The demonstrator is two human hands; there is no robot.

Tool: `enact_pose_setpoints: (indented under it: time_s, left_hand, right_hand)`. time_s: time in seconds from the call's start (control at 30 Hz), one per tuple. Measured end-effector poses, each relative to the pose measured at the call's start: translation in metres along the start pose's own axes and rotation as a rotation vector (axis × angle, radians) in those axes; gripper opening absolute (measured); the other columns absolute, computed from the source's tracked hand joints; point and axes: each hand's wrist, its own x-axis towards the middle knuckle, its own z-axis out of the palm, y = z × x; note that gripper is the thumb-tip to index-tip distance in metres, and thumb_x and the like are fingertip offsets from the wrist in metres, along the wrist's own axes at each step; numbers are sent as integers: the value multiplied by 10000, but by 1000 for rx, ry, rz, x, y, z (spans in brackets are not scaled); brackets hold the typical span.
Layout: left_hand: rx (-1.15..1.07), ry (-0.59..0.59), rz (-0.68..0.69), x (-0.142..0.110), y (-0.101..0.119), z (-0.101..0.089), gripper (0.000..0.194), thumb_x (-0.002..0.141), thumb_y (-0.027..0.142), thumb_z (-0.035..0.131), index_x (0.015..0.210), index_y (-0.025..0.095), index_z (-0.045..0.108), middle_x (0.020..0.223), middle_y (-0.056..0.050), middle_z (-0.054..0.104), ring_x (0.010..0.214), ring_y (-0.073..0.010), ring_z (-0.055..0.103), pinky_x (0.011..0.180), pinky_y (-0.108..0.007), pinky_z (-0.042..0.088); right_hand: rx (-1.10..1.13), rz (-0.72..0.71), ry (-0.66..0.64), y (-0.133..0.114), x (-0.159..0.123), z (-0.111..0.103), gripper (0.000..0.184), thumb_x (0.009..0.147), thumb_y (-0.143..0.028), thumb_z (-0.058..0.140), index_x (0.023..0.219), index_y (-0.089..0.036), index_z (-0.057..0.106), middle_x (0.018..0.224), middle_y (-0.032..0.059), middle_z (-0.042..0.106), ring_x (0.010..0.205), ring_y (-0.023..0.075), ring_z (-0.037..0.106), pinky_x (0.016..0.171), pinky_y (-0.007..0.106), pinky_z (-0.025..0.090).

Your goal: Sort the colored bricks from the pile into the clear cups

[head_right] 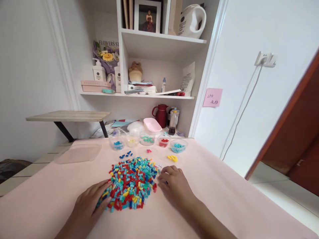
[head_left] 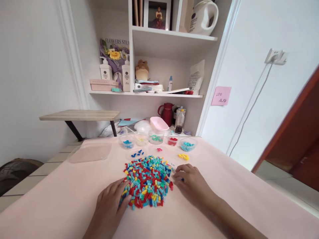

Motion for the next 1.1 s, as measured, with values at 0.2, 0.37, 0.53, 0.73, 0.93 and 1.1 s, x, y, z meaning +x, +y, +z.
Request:
enact_pose_setpoints:
  time_s: [0.2, 0.37, 0.53, 0.73, 0.93, 1.1]
  left_hand:
    - [11, -4, -4, 1, 1, 0, 434, 877, 405, 415, 1263, 324, 598, 1376, -12, 570, 1287, -225, 480, 1060, -467, 366]
    - [-7, 10, 4, 0, 1, -1, 425, 868, 408, 431, 1243, 323, 612, 1354, -20, 589, 1267, -231, 499, 1046, -477, 383]
    - [-8, 44, 29, 0, 0, -2, 406, 868, 397, 441, 1223, 328, 623, 1334, -17, 605, 1250, -225, 519, 1031, -466, 407]
    - [3, 68, 49, 3, -6, 2, 404, 868, 408, 448, 1221, 327, 627, 1326, -18, 612, 1243, -230, 526, 1019, -464, 421]
    - [14, 63, 76, 4, -16, 7, 425, 878, 452, 441, 1254, 338, 603, 1352, -14, 591, 1258, -228, 512, 1025, -455, 413]
    - [22, 60, 70, 1, -15, 11, 423, 883, 455, 430, 1266, 368, 587, 1363, 3, 581, 1266, -225, 507, 1020, -459, 420]
  right_hand:
    - [40, -44, 12, -1, -4, 6, 205, 883, -358, 565, 1014, -331, 721, 1152, 47, 648, 1087, 253, 546, 923, 428, 406]
    - [111, -85, -20, -1, -2, 9, 194, 877, -328, 587, 1012, -314, 726, 1112, 57, 671, 1041, 239, 563, 937, 424, 396]
    - [171, -100, 5, -4, -1, 9, 164, 863, -271, 592, 930, -300, 739, 1060, 54, 687, 1025, 240, 574, 918, 420, 404]
    - [175, -115, 47, -11, -3, 7, 174, 809, -157, 603, 909, -266, 695, 1055, 58, 680, 1017, 235, 572, 907, 405, 413]
    - [252, -53, 54, -11, -6, 8, 146, 752, -116, 627, 815, -242, 662, 1036, 50, 671, 1011, 233, 576, 921, 405, 415]
    - [518, 73, -5, -4, -1, 4, 73, 743, -168, 640, 738, -227, 683, 1036, 63, 676, 974, 223, 608, 825, 338, 483]
